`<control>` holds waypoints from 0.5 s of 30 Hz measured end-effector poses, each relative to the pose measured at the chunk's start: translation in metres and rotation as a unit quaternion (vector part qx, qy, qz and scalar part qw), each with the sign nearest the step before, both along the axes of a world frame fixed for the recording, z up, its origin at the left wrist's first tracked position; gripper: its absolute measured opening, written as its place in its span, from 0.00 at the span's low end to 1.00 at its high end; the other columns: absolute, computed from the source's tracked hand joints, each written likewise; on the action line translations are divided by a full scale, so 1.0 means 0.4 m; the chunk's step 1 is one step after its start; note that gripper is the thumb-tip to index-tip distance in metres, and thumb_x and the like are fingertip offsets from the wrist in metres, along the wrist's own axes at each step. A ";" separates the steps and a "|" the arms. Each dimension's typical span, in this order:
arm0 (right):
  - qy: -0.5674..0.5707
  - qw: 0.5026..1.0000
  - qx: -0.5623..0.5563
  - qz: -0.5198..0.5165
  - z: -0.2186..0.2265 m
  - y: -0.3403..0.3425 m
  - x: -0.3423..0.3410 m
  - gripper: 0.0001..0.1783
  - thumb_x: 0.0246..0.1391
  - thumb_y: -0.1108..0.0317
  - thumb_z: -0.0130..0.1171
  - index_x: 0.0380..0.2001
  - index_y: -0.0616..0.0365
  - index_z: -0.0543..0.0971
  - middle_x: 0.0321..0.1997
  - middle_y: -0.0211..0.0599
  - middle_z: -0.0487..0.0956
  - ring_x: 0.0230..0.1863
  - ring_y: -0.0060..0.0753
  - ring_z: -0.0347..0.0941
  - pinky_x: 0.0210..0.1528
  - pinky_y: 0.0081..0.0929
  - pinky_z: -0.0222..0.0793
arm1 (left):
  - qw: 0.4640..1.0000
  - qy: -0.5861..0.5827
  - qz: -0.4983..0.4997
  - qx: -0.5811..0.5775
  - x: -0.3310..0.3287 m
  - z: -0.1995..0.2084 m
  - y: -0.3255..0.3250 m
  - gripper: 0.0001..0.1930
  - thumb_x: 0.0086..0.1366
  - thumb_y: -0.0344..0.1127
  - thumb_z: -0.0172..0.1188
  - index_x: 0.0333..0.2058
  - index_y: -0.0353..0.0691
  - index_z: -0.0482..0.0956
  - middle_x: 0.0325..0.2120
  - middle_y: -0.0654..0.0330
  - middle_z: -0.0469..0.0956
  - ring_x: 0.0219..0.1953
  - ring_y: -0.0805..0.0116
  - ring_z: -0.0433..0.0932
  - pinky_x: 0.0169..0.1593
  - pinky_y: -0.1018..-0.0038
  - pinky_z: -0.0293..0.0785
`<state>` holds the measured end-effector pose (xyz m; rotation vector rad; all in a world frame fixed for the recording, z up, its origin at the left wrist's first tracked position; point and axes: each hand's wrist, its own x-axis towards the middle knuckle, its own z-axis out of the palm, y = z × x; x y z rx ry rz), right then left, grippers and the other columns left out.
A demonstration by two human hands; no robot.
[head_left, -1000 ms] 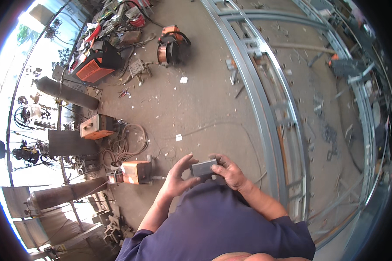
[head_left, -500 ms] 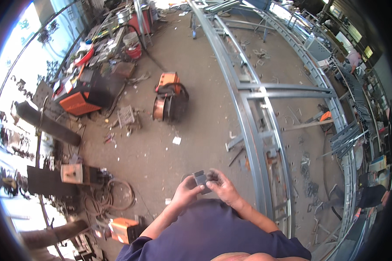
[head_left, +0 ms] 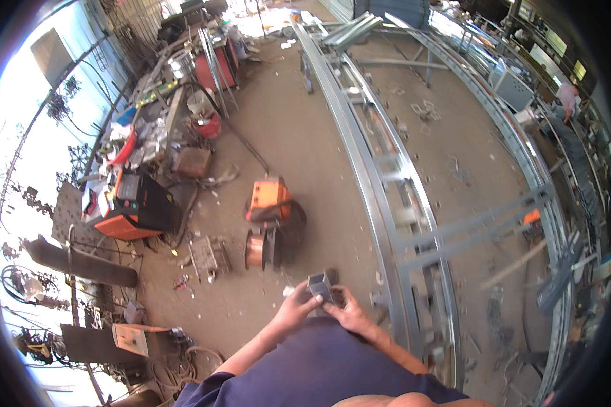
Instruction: The person assembles a metal frame by placing long metal bars and small metal pieces onto a partially built structure. They repeatedly pick up bars, align them with the frame, and position small metal components at joints. The task continues with additional bars being added to the frame.
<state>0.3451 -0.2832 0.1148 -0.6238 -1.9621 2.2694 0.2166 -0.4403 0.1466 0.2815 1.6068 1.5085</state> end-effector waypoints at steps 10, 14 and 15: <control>0.035 0.993 -0.054 -0.096 0.100 0.453 -0.513 0.32 0.61 0.70 0.69 0.65 0.61 0.66 0.55 0.42 0.79 0.56 0.32 0.79 0.56 0.29 0.77 | 0.984 -0.160 -0.023 0.070 -0.552 0.163 0.494 0.39 0.70 0.45 0.68 0.72 0.40 0.58 0.56 0.56 0.74 0.58 0.65 0.74 0.58 0.64 0.76; 0.007 0.981 0.158 -0.113 0.115 0.625 -0.699 0.30 0.57 0.74 0.71 0.61 0.58 0.71 0.60 0.48 0.76 0.58 0.32 0.78 0.56 0.31 0.78 | 0.957 -0.251 0.033 0.140 -0.744 0.098 0.668 0.37 0.71 0.41 0.66 0.71 0.35 0.58 0.56 0.55 0.73 0.55 0.64 0.75 0.56 0.66 0.76; 0.032 0.961 0.251 -0.110 0.098 0.664 -0.746 0.31 0.57 0.74 0.71 0.62 0.58 0.71 0.60 0.49 0.76 0.60 0.33 0.77 0.57 0.32 0.78 | 0.957 -0.260 0.041 0.124 -0.797 0.080 0.709 0.36 0.71 0.40 0.66 0.70 0.34 0.58 0.55 0.55 0.74 0.54 0.64 0.75 0.56 0.67 0.76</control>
